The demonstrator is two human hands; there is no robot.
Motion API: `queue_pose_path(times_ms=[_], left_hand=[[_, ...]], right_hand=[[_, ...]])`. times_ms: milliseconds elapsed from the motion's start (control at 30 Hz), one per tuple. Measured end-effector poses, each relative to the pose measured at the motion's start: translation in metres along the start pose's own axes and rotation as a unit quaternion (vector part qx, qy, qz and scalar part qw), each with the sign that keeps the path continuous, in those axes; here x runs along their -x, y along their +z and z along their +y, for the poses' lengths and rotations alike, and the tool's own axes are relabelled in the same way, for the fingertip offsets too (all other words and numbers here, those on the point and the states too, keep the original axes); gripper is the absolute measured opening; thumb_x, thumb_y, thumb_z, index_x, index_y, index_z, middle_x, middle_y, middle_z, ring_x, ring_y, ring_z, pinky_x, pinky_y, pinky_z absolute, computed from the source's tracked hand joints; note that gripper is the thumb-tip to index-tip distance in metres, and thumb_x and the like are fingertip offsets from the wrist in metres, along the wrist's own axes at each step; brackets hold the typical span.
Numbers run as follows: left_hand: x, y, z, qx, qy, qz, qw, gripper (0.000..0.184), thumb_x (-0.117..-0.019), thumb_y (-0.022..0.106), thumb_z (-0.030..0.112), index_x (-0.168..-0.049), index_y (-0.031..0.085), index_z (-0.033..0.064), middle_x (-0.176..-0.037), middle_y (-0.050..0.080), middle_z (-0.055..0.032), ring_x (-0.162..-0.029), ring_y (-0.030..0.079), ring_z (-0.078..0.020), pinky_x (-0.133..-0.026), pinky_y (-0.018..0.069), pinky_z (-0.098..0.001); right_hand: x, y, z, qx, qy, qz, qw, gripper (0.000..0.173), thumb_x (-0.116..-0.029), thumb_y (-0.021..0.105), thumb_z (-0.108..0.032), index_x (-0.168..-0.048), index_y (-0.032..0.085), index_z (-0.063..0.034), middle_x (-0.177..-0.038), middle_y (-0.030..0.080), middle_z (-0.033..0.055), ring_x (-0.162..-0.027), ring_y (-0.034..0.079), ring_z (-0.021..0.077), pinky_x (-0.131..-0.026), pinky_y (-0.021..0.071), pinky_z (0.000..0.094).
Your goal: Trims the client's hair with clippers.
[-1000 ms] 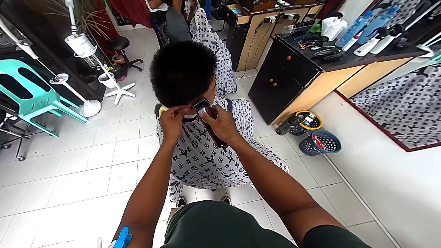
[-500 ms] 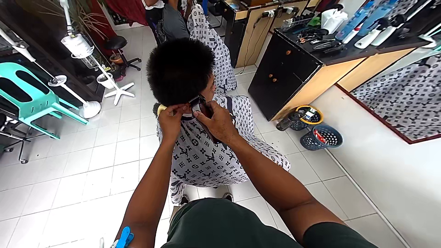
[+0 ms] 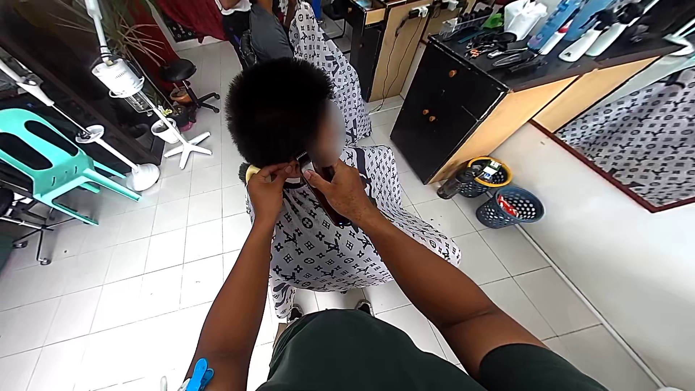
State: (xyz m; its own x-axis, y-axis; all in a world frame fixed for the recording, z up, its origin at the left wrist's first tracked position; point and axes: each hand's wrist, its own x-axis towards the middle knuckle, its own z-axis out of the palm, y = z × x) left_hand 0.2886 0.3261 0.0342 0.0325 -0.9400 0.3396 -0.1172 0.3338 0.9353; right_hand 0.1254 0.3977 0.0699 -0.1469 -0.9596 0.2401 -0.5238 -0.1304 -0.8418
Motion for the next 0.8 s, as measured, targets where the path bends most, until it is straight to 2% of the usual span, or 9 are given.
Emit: queue_pose_path(times_ms=[100, 200, 333, 467, 533, 600, 667, 733, 800], left_hand=[[0.006, -0.004, -0.001, -0.02, 0.018, 0.008, 1.0, 0.015, -0.0919, 0.076, 0.012, -0.104, 0.076, 0.0031, -0.094, 0.075, -0.0019, -0.083, 0.067, -0.0032, -0.08, 0.0543, -0.0243], [0.037, -0.014, -0.002, -0.107, 0.16, -0.033, 0.981, 0.028, -0.0987, 0.066, 0.017, -0.118, 0.067, -0.0032, -0.1, 0.069, -0.0134, -0.082, 0.064, -0.0154, -0.069, 0.0546, -0.0324], [0.039, -0.003, 0.031, -0.055, 0.044, -0.412, 0.909, 0.024, -0.0978, 0.068, 0.016, -0.116, 0.071, 0.0014, -0.089, 0.074, -0.0018, -0.067, 0.066, -0.0037, -0.059, 0.0556, -0.0213], [0.021, 0.03, 0.043, 0.065, 0.072, -0.291, 0.952, 0.017, -0.1021, 0.059, 0.01, -0.111, 0.067, -0.0021, -0.085, 0.072, -0.0053, -0.061, 0.065, -0.0062, -0.05, 0.0537, -0.0213], [0.015, 0.038, 0.047, 0.039, -0.038, -0.33, 0.942, 0.02, -0.1055, 0.056, 0.015, -0.119, 0.063, 0.0031, -0.086, 0.071, -0.0042, -0.062, 0.065, -0.0069, -0.049, 0.0509, -0.0214], [0.015, 0.039, 0.043, 0.048, -0.035, -0.351, 0.935, 0.019, -0.1028, 0.06, 0.011, -0.12, 0.066, 0.0036, -0.087, 0.072, -0.0048, -0.06, 0.063, -0.0057, -0.046, 0.0498, -0.0193], [0.015, 0.037, 0.037, 0.102, 0.005, -0.312, 0.945, 0.017, -0.1021, 0.059, 0.01, -0.117, 0.068, 0.0059, -0.088, 0.072, -0.0025, -0.061, 0.064, -0.0039, -0.047, 0.0504, -0.0175], [0.017, 0.032, 0.038, 0.129, -0.06, -0.333, 0.932, 0.019, -0.1031, 0.054, 0.012, -0.119, 0.064, 0.0088, -0.089, 0.073, -0.0023, -0.065, 0.067, -0.0059, -0.048, 0.052, -0.0192], [0.028, 0.025, 0.043, -0.003, -0.018, -0.347, 0.938, 0.022, -0.1002, 0.06, 0.01, -0.121, 0.065, 0.0031, -0.092, 0.074, -0.004, -0.068, 0.068, -0.008, -0.056, 0.0556, -0.0231]], right_hand=[[0.01, -0.001, 0.018, -0.055, -0.039, -0.002, 0.998, 0.041, -0.0993, 0.066, -0.039, -0.119, 0.063, -0.003, -0.088, 0.068, 0.011, -0.071, 0.065, 0.0188, -0.063, 0.0559, 0.0384], [0.03, -0.016, 0.057, -0.186, 0.041, 0.018, 0.981, 0.032, -0.1005, 0.065, -0.027, -0.119, 0.064, -0.0012, -0.092, 0.07, 0.0092, -0.073, 0.068, 0.0155, -0.068, 0.0607, 0.0362], [0.047, -0.022, 0.089, -0.374, 0.175, 0.087, 0.907, 0.042, -0.1122, 0.029, -0.034, -0.124, 0.056, -0.0034, -0.091, 0.066, 0.008, -0.075, 0.068, 0.0176, -0.069, 0.061, 0.0341], [0.053, -0.027, 0.084, -0.407, 0.264, 0.075, 0.871, 0.064, -0.1117, 0.013, -0.048, -0.118, 0.057, -0.0011, -0.076, 0.063, 0.0092, -0.061, 0.063, 0.018, -0.055, 0.0566, 0.0311], [0.058, -0.028, 0.084, -0.409, 0.259, 0.05, 0.874, 0.066, -0.1114, 0.01, -0.047, -0.111, 0.057, -0.0014, -0.07, 0.061, 0.0076, -0.055, 0.061, 0.0167, -0.051, 0.0552, 0.0295], [0.061, -0.029, 0.087, -0.405, 0.233, 0.031, 0.884, 0.061, -0.112, 0.011, -0.043, -0.105, 0.056, -0.0023, -0.068, 0.061, 0.0061, -0.053, 0.06, 0.0152, -0.05, 0.0547, 0.0284], [0.058, -0.03, 0.089, -0.408, 0.208, 0.023, 0.889, 0.054, -0.1118, 0.017, -0.039, -0.108, 0.056, -0.0027, -0.071, 0.062, 0.0053, -0.055, 0.061, 0.0143, -0.052, 0.0559, 0.0279], [0.054, -0.028, 0.088, -0.415, 0.198, 0.016, 0.888, 0.053, -0.1101, 0.019, -0.042, -0.114, 0.055, -0.0037, -0.076, 0.063, 0.0054, -0.06, 0.063, 0.0142, -0.056, 0.0567, 0.0279], [0.045, -0.029, 0.083, -0.417, 0.187, 0.014, 0.889, 0.053, -0.1084, 0.023, -0.046, -0.12, 0.054, -0.0042, -0.079, 0.064, 0.0057, -0.063, 0.064, 0.0144, -0.059, 0.0569, 0.0285]])
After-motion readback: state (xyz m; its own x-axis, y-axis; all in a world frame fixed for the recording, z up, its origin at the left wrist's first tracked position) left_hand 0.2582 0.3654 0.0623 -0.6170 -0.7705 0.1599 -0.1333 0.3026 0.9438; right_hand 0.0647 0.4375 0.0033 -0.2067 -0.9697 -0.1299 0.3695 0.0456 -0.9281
